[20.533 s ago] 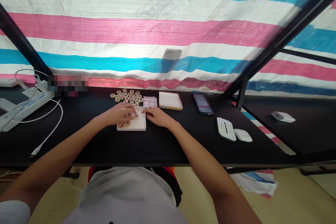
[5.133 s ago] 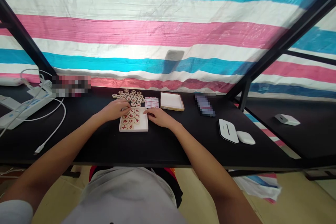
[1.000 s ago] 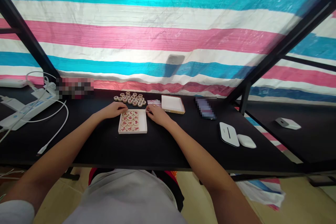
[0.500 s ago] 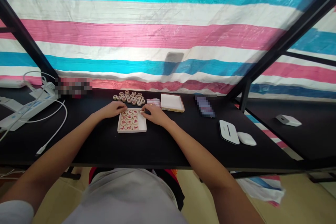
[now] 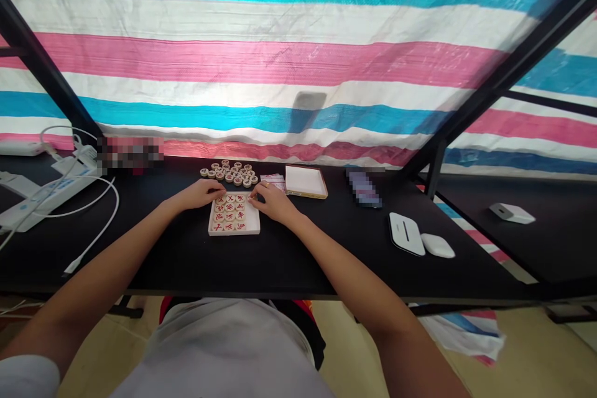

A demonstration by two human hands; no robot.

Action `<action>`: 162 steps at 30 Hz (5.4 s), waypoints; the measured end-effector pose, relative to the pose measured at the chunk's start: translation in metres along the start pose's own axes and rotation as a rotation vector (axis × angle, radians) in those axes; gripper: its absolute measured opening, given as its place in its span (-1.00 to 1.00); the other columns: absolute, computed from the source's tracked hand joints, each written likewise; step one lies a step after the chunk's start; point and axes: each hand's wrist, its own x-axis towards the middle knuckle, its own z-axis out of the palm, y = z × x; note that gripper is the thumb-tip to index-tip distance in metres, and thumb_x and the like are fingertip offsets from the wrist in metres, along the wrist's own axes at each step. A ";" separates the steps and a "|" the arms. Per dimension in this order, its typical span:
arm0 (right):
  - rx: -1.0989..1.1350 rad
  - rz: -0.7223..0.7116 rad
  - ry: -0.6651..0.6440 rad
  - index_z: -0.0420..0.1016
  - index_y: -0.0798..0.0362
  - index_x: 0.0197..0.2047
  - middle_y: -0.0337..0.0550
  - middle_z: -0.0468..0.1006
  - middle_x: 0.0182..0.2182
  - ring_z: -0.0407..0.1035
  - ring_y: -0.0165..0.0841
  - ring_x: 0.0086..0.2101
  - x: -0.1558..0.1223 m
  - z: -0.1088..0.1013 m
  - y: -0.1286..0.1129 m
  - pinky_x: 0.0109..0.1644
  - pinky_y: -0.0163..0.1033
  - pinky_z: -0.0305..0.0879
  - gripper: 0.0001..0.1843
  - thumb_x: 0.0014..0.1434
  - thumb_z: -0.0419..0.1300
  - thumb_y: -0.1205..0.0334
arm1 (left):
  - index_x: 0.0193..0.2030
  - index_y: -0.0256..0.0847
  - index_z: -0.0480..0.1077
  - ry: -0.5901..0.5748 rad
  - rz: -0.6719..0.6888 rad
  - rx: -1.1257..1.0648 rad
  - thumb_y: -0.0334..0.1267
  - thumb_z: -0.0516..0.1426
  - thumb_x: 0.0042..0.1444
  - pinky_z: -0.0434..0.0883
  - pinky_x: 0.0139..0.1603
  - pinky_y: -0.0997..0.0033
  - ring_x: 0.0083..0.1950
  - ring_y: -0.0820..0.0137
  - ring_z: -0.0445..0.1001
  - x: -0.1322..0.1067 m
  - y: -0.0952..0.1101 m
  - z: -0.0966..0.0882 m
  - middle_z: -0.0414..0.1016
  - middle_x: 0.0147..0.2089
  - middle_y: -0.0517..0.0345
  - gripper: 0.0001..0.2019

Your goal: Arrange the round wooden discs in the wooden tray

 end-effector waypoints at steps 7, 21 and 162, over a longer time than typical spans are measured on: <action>-0.027 0.030 0.018 0.39 0.04 -0.38 -0.15 0.44 -0.32 0.33 -0.31 -0.26 0.001 0.004 -0.002 -0.15 -0.23 0.24 -0.86 0.19 0.16 0.19 | -0.17 -0.22 0.53 -0.001 -0.008 -0.008 -0.04 -0.05 0.19 0.35 -0.13 0.42 -0.18 0.30 0.47 0.000 0.004 -0.002 0.55 -0.18 0.06 -0.60; -0.027 -0.101 -0.039 0.46 0.07 -0.21 -0.06 0.43 -0.23 0.33 -0.30 -0.16 0.000 0.003 0.004 0.00 -0.20 0.25 -0.77 0.30 0.01 0.18 | -0.19 -0.21 0.49 0.032 -0.041 0.014 -0.02 -0.11 0.24 0.35 -0.14 0.39 -0.19 0.30 0.47 0.001 0.002 0.002 0.54 -0.21 0.06 -0.58; 0.000 -0.017 0.275 0.45 -0.03 -0.19 -0.13 0.51 -0.41 0.40 -0.29 -0.35 0.007 -0.025 0.024 -0.21 -0.14 0.38 -0.81 0.23 0.02 0.30 | -0.15 -0.20 0.45 0.194 -0.139 0.068 -0.20 -0.05 0.22 0.37 -0.06 0.27 -0.14 0.27 0.46 0.000 0.015 0.005 0.51 -0.20 0.03 -0.72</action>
